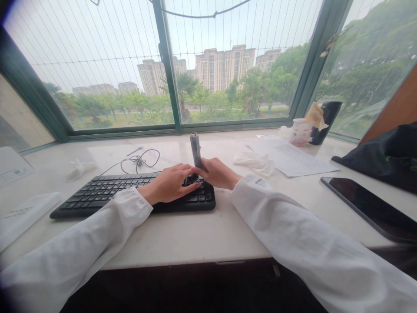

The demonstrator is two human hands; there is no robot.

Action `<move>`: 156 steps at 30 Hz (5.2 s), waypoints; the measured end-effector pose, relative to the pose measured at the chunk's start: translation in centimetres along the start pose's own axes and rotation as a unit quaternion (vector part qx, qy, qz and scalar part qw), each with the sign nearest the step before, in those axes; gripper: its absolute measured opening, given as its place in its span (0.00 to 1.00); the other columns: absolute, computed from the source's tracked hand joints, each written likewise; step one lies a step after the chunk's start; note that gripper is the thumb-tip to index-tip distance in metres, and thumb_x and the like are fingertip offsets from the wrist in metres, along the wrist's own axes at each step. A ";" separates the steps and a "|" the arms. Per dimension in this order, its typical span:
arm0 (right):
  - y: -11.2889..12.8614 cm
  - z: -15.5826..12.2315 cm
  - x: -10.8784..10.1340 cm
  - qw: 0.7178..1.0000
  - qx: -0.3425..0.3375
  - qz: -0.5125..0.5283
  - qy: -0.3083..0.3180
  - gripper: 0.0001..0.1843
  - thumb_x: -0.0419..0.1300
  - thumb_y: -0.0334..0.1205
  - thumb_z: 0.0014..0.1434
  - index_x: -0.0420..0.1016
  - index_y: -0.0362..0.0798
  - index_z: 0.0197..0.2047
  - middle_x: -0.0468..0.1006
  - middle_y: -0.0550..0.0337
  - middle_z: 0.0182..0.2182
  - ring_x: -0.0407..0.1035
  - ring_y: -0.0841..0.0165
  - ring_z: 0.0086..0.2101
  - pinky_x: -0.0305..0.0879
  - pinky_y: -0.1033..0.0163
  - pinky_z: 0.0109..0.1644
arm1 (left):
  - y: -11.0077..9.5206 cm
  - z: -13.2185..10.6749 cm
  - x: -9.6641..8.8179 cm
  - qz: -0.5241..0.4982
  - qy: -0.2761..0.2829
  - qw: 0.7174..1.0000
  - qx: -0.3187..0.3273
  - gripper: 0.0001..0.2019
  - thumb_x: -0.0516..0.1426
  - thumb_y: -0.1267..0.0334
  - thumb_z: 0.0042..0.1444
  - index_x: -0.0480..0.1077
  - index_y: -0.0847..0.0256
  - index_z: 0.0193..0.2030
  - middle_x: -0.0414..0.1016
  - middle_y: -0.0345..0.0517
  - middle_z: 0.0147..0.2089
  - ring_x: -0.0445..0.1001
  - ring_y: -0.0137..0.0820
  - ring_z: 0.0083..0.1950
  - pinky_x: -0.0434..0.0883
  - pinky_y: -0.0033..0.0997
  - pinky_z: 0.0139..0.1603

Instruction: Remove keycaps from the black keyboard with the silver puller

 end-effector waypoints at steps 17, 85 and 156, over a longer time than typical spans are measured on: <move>-0.3 0.0 -0.5 0.998 0.046 -0.009 -0.030 0.18 0.54 0.47 0.64 0.61 0.48 0.25 0.68 0.63 0.20 0.60 0.72 0.23 0.50 0.66 0.28 | 0.3 0.0 0.3 -0.013 -0.003 1.000 -0.009 0.24 0.47 0.44 0.64 0.70 0.60 0.52 0.75 0.51 0.49 0.73 0.41 0.49 0.71 0.40 0.47; -0.5 -0.5 -0.2 0.999 -0.014 0.029 -0.027 0.19 0.50 0.53 0.65 0.65 0.48 0.31 0.66 0.64 0.23 0.60 0.70 0.25 0.54 0.65 0.31 | 1.6 0.6 0.8 -0.088 -0.052 0.994 -0.046 0.15 0.49 0.68 0.62 0.76 0.56 0.47 0.79 0.43 0.48 0.75 0.38 0.49 0.73 0.39 0.51; -1.6 -0.5 -0.7 0.985 0.154 -0.042 -0.068 0.18 0.52 0.47 0.65 0.63 0.49 0.25 0.74 0.57 0.22 0.65 0.67 0.24 0.52 0.64 0.30 | 0.8 1.0 0.9 -0.129 -0.057 0.990 -0.014 0.20 0.47 0.72 0.62 0.77 0.55 0.51 0.79 0.41 0.51 0.75 0.35 0.52 0.70 0.36 0.58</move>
Point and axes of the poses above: each hand's wrist, its own z-axis towards the middle knuckle, its own x-axis out of the palm, y = z × x, the point moved 8 cm from there along z, towards the middle knuckle
